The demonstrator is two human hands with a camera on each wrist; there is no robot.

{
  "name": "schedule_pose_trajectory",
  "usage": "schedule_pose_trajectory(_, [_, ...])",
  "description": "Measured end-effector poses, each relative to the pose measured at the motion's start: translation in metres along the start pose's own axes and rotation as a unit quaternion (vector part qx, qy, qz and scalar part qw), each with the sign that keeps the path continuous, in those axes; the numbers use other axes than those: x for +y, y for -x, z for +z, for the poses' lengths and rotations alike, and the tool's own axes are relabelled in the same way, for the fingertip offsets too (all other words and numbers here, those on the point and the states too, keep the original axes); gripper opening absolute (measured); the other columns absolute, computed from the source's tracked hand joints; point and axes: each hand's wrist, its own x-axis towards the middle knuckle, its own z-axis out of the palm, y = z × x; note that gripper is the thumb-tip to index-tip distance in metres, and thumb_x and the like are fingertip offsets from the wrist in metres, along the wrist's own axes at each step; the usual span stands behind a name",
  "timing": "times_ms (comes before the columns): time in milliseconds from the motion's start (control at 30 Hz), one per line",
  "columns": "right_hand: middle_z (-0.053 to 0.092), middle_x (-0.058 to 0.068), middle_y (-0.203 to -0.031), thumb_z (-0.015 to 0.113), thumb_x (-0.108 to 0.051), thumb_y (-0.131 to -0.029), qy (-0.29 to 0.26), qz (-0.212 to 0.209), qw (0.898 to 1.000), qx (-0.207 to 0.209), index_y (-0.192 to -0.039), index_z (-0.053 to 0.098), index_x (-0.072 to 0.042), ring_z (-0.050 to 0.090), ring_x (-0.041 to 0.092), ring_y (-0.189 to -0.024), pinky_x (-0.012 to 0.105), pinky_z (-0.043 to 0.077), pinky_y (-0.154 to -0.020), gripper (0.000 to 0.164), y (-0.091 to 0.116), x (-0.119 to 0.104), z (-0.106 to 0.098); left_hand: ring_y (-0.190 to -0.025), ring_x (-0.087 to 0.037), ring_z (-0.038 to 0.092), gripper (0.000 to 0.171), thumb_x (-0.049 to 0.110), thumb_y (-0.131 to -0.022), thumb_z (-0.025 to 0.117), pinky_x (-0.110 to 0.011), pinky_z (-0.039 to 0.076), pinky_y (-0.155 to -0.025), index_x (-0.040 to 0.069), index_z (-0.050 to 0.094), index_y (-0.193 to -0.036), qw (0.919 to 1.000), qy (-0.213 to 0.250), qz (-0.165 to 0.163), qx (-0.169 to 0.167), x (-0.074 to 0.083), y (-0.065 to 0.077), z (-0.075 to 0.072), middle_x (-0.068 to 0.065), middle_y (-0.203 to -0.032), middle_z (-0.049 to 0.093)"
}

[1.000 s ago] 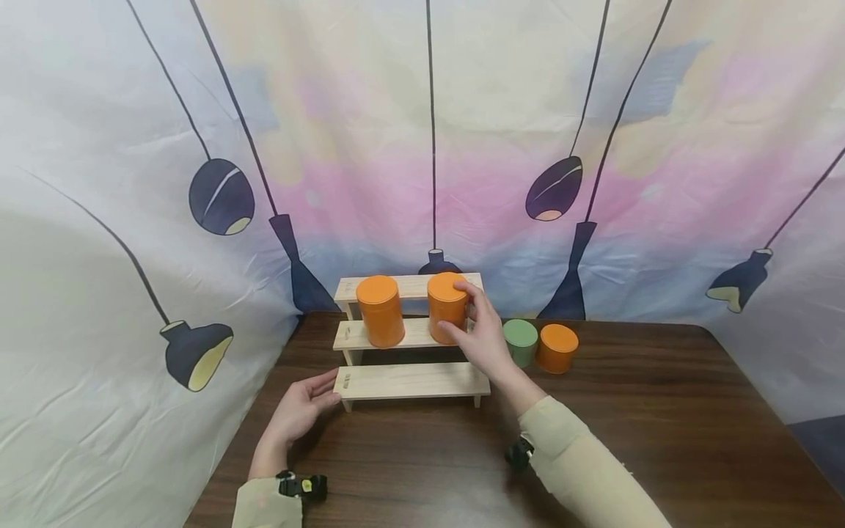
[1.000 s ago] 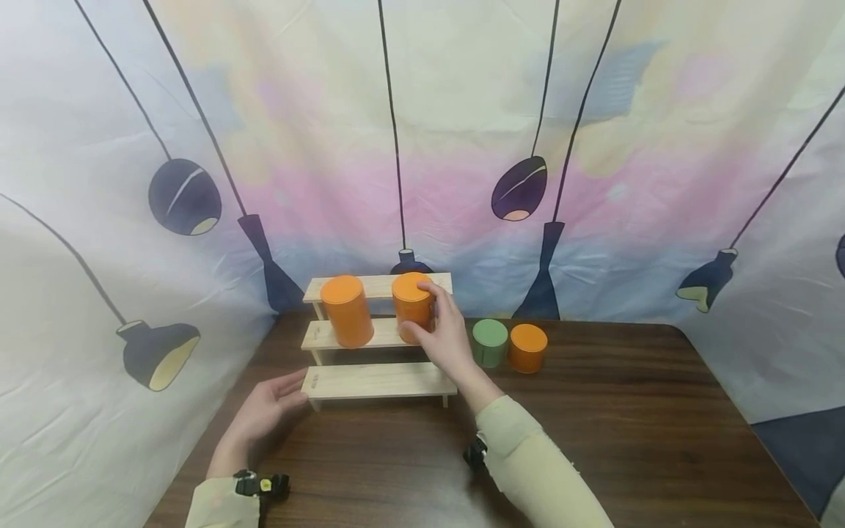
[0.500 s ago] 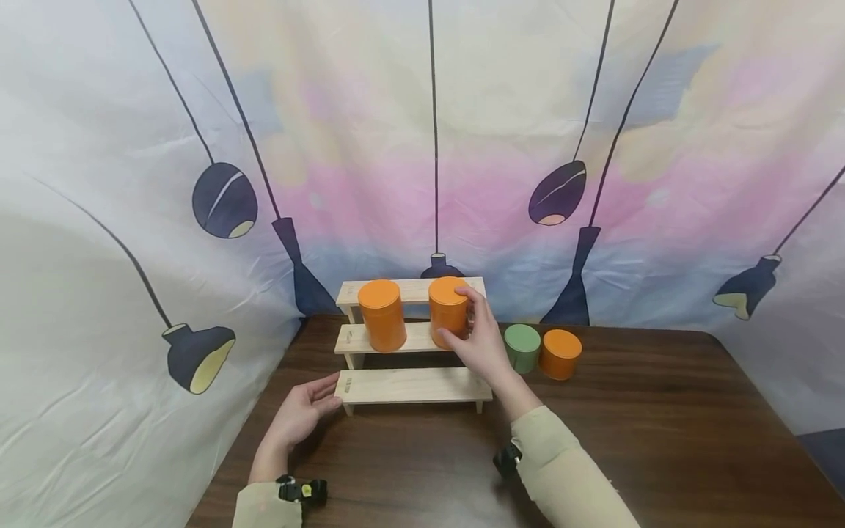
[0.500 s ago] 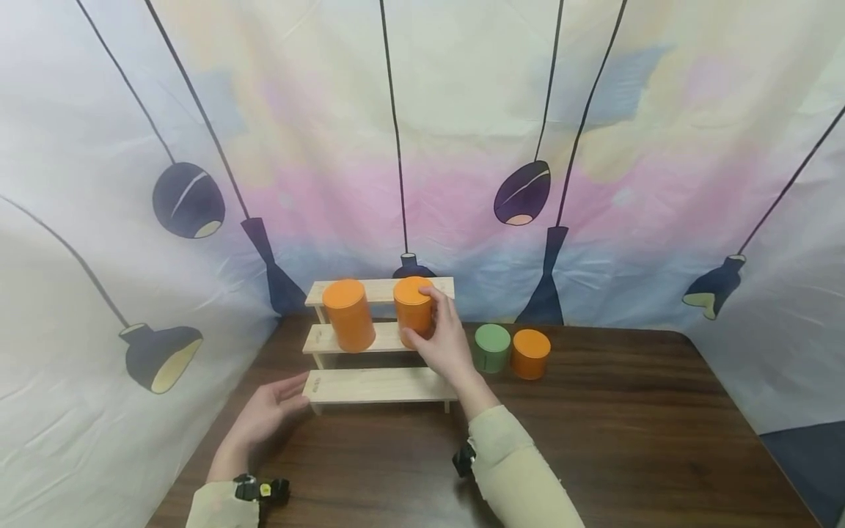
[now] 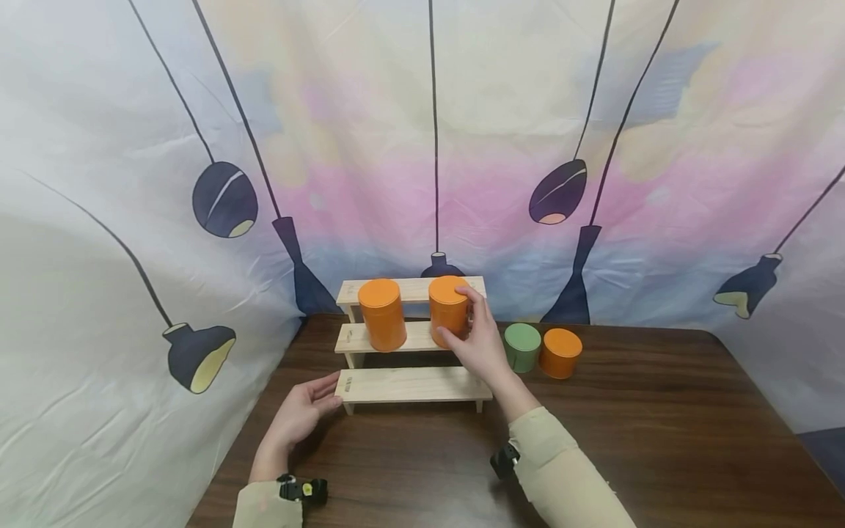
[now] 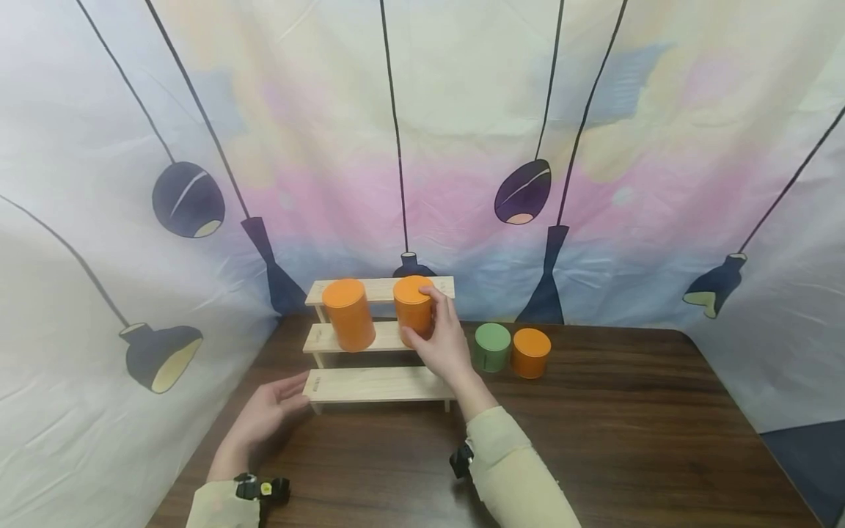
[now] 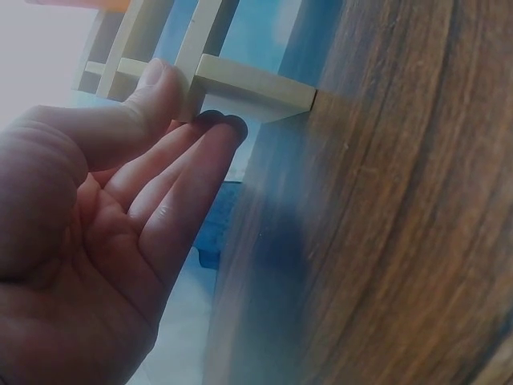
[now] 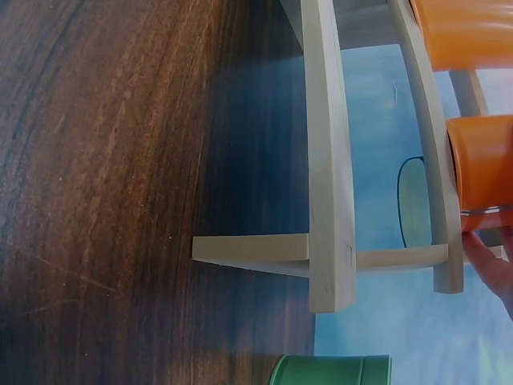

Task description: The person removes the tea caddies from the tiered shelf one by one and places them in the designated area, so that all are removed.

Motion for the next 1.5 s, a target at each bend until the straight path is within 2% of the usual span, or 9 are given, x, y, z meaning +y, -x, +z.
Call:
schedule_pose_trajectory(400, [0.049, 0.016, -0.145, 0.088, -0.009, -0.09, 0.002, 0.008, 1.0, 0.008, -0.155, 0.04, -0.028, 0.059, 0.036, -0.129, 0.058, 0.054, -0.107, 0.083, 0.0011, -0.0015, -0.0007, -0.133, -0.033, 0.063, 0.054, 0.004, -0.104, 0.069, -0.038, 0.056, -0.105, -0.006, 0.051, -0.154, 1.0, 0.003, -0.001, -0.002, 0.0015, -0.0007, 0.0002, -0.024, -0.149, 0.059])
schedule_pose_trajectory(667, [0.048, 0.016, -0.147, 0.087, -0.009, -0.092, 0.001, 0.006, 1.0, -0.003, -0.156, 0.039, -0.029, 0.058, 0.036, -0.131, 0.058, 0.054, -0.107, 0.082, -0.0001, -0.0032, -0.001, -0.133, -0.032, 0.063, 0.055, 0.006, -0.104, 0.069, -0.038, 0.056, -0.106, -0.004, 0.051, -0.155, 1.0, 0.004, -0.006, -0.001, 0.0002, -0.0017, -0.0015, -0.023, -0.15, 0.059])
schedule_pose_trajectory(1200, [0.05, 0.015, -0.142, 0.087, -0.009, -0.092, 0.008, -0.002, 1.0, 0.004, -0.156, 0.039, -0.032, 0.059, 0.035, -0.126, 0.056, 0.059, -0.099, 0.083, 0.0032, -0.0003, -0.0007, -0.132, -0.032, 0.064, 0.055, 0.007, -0.104, 0.07, -0.04, 0.056, -0.106, -0.005, 0.052, -0.155, 1.0, -0.002, -0.003, -0.001, 0.0, -0.0013, -0.0001, -0.023, -0.149, 0.06])
schedule_pose_trajectory(1500, [0.05, 0.015, -0.141, 0.087, -0.009, -0.092, 0.016, -0.01, 1.0, 0.008, -0.155, 0.04, -0.029, 0.059, 0.033, -0.127, 0.055, 0.058, -0.102, 0.082, 0.0048, -0.0004, -0.0009, -0.132, -0.031, 0.064, 0.055, 0.008, -0.105, 0.07, -0.037, 0.056, -0.105, -0.004, 0.051, -0.155, 1.0, -0.003, -0.002, -0.005, 0.0002, -0.0016, 0.0003, -0.023, -0.149, 0.06])
